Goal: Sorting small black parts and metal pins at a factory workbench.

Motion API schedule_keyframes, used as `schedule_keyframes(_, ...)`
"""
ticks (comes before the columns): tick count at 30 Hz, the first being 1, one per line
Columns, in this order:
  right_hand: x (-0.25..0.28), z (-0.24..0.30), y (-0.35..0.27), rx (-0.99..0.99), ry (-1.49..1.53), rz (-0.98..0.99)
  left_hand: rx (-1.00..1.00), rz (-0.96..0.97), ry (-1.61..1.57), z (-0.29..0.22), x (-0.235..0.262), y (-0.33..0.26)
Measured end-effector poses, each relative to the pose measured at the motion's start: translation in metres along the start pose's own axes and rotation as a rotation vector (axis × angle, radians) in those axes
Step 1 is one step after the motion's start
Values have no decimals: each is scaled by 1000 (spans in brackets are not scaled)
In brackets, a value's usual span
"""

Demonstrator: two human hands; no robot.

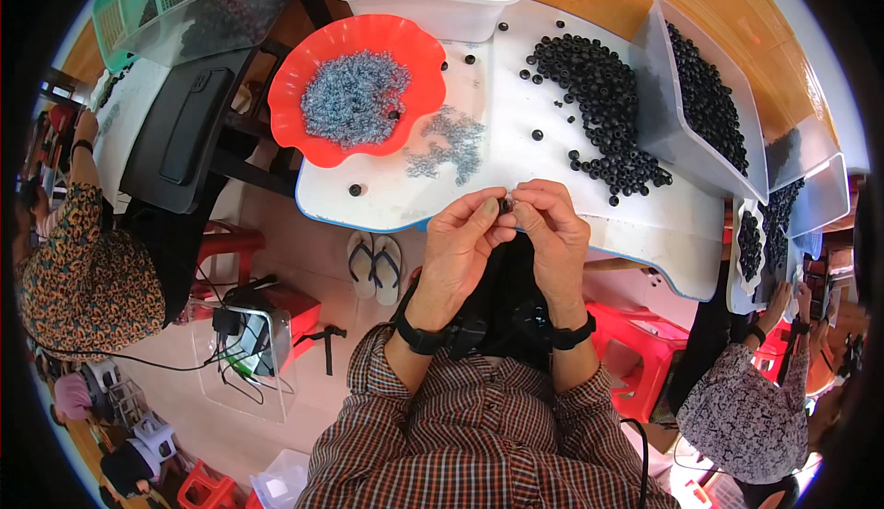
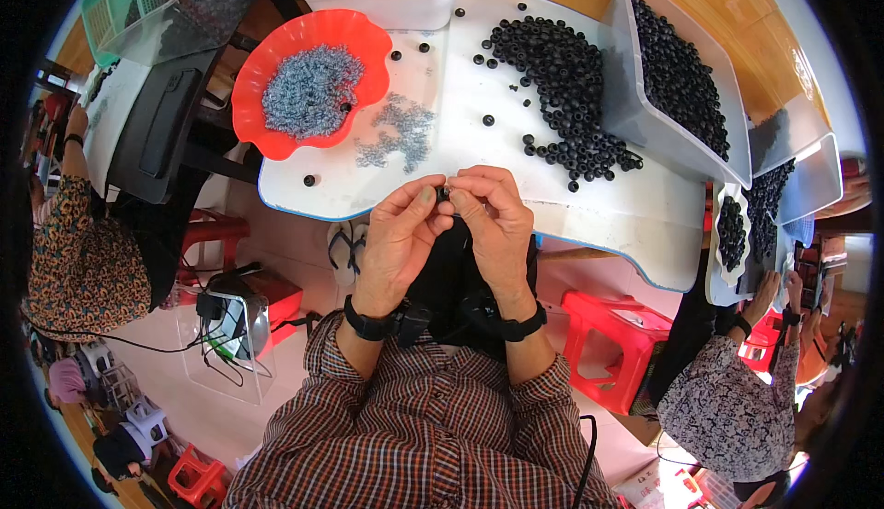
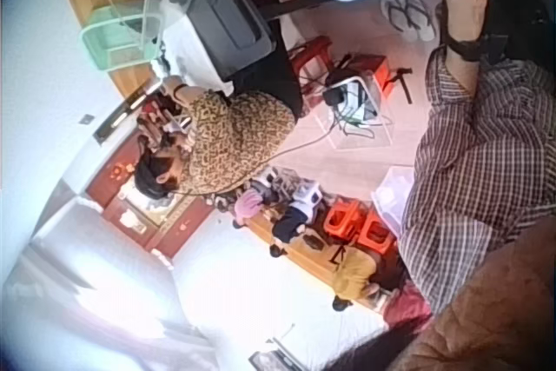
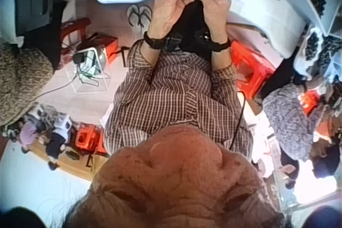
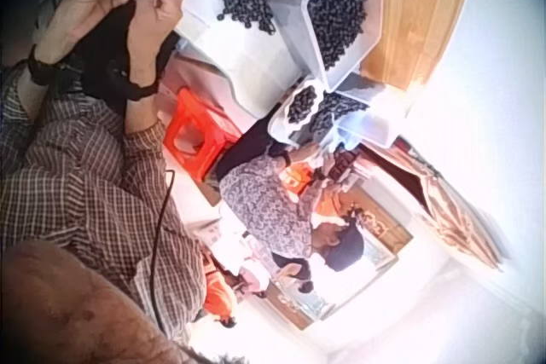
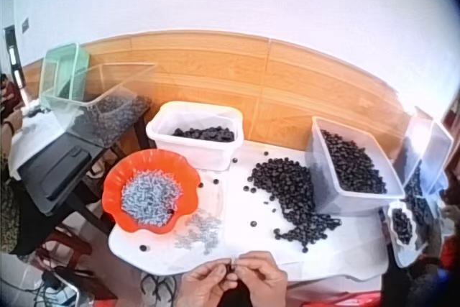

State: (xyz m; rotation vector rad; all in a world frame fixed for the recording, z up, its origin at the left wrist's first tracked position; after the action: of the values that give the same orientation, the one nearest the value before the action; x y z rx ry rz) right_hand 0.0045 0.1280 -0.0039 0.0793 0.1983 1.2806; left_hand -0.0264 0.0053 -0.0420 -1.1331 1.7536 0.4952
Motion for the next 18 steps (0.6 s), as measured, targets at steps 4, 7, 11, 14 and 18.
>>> schedule_keyframes(4,1,2,-3,7,-19,1,-4,-10,12,2,-1,-1)
schedule_keyframes(7,3,1,-4,14,-33,4,-6,-17,40,1,-3,-2)
schedule_keyframes(11,5,-2,-6,3,-63,4,-8,-17,88,2,-3,-2)
schedule_keyframes(14,6,3,-7,5,-66,13,-11,-4,110,3,-4,-2)
schedule_keyframes(18,11,4,-6,34,-129,28,-3,-3,171,4,-4,-2)
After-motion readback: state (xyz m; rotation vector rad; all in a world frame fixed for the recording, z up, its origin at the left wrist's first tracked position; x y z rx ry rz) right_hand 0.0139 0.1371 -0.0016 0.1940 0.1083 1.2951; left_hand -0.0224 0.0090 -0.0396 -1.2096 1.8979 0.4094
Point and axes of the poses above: each hand's wrist, its own y-axis towards the middle knuckle, its own x-axis out of the back of the hand, z = x × y, the point moved 4 cm from there along y, towards the middle knuckle, and after that the axes turned 4 degrees about z, right-handed, at the moved point
